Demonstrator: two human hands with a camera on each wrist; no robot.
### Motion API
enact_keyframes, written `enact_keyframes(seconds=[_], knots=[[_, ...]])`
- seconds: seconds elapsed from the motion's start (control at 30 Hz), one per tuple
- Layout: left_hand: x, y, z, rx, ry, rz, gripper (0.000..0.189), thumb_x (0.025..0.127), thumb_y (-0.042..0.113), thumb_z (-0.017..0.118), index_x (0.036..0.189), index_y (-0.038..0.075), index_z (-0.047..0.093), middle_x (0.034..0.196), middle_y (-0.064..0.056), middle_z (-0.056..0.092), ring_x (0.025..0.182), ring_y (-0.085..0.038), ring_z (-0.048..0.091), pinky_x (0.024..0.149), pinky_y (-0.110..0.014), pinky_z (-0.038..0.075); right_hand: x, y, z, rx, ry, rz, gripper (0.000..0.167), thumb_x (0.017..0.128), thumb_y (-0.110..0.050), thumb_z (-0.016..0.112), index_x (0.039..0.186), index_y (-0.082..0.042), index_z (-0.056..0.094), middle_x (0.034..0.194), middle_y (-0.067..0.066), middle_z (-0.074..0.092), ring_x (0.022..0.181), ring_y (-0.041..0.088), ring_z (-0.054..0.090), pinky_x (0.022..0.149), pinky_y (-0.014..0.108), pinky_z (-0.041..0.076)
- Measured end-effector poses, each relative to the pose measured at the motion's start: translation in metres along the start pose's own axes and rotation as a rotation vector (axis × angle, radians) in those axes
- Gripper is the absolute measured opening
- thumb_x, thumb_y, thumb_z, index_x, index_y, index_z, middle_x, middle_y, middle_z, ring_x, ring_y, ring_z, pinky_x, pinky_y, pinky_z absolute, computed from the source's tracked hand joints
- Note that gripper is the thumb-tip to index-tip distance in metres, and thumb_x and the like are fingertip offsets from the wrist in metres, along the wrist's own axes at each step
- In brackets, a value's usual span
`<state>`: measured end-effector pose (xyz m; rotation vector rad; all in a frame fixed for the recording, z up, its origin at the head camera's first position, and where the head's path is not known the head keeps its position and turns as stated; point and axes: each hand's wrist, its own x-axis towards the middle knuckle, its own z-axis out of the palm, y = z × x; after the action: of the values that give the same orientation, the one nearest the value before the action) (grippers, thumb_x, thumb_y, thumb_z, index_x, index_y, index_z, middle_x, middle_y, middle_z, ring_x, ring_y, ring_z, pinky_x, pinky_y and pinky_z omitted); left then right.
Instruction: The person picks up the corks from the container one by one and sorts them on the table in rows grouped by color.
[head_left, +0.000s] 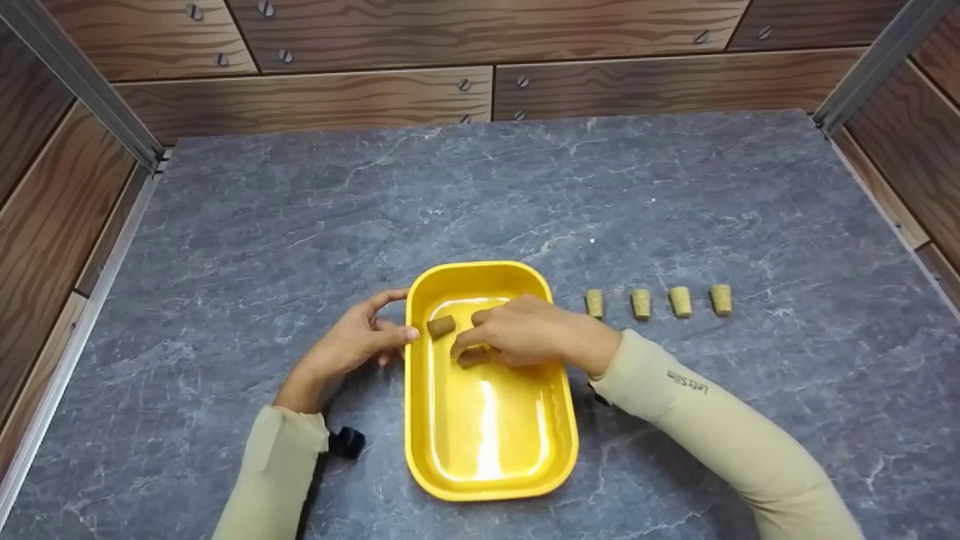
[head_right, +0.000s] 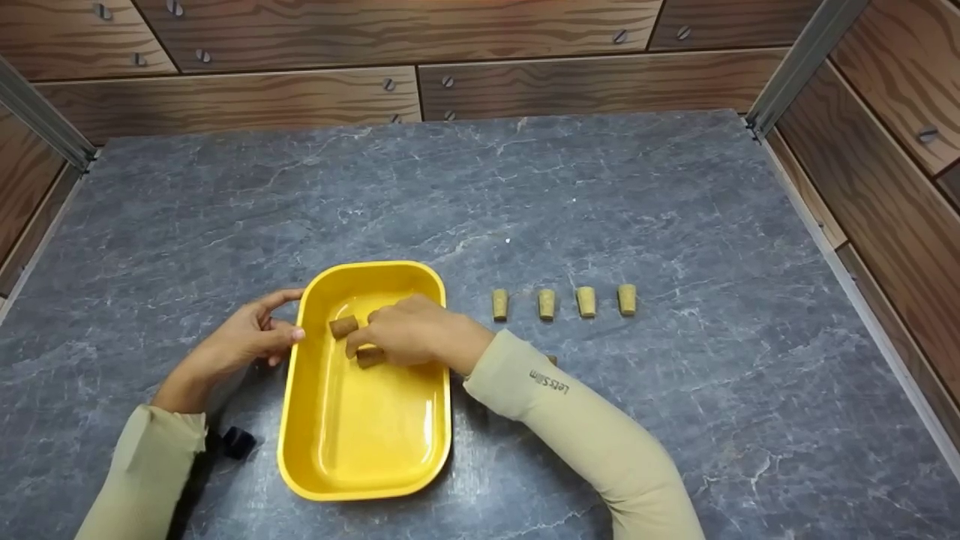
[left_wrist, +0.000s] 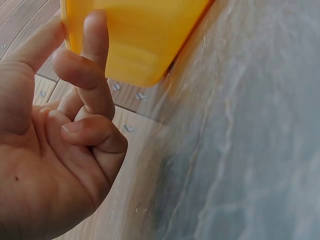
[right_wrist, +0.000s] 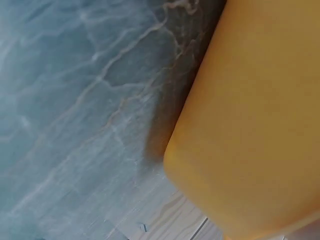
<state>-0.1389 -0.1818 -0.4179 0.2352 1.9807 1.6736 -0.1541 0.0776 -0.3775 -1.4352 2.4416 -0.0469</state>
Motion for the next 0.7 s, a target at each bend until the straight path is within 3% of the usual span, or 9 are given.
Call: enact_keyframes(seconds=[0.07,0.33,0.43,0.53,0.7], knots=[[0.000,0.000,0.000,-0.003,0.000,0.001,0.076,0.087,0.021,0.072,0.147,0.001,0.030,0.069,0.009,0.068,0.048,-0.004,0.050,0.050,-0.019,0.044,0.001,0.000,0.001,0.010,0.017,0.011,0.026,0.098,-0.038,0.052,0.121,-0.033,0.064,0.088,-0.003,0.061,0.058,0.012,0.042,0.049,0.024,0.028],[0.000,0.001,0.000,-0.021,-0.006,-0.006,0.076,0.088,0.021,0.072,0.148,0.001,0.029,0.069,0.008,0.068,0.048,-0.005,0.049,0.050,-0.019,0.043,-0.001,0.000,0.001,0.031,0.085,0.020,0.024,0.100,-0.038,0.051,0.117,-0.030,0.064,0.088,-0.003,0.064,0.056,0.011,0.044,0.047,0.024,0.028],[0.000,0.000,0.000,-0.002,-0.009,-0.008,0.077,0.088,0.024,0.072,0.148,0.001,0.029,0.070,0.007,0.067,0.048,-0.005,0.048,0.050,-0.019,0.043,-0.006,0.002,-0.001,0.090,0.119,-0.002,0.020,0.099,-0.029,0.054,0.117,-0.028,0.063,0.087,-0.005,0.065,0.059,0.008,0.047,0.048,0.021,0.031],[0.000,-0.001,0.000,0.021,-0.006,-0.007,0.077,0.088,0.025,0.072,0.148,0.002,0.030,0.069,0.007,0.066,0.049,-0.005,0.048,0.051,-0.020,0.043,-0.013,0.004,-0.004,0.175,0.135,-0.008,0.026,0.096,-0.020,0.058,0.121,-0.026,0.062,0.084,-0.005,0.064,0.063,0.007,0.049,0.052,0.019,0.035],[0.001,0.000,0.000,0.027,-0.002,-0.009,0.075,0.088,0.024,0.072,0.147,0.002,0.031,0.069,0.007,0.067,0.049,-0.006,0.047,0.051,-0.020,0.043,-0.030,0.010,-0.011,0.305,0.168,0.020,0.033,0.095,-0.026,0.062,0.127,-0.024,0.058,0.079,-0.003,0.061,0.063,0.006,0.048,0.056,0.020,0.038]])
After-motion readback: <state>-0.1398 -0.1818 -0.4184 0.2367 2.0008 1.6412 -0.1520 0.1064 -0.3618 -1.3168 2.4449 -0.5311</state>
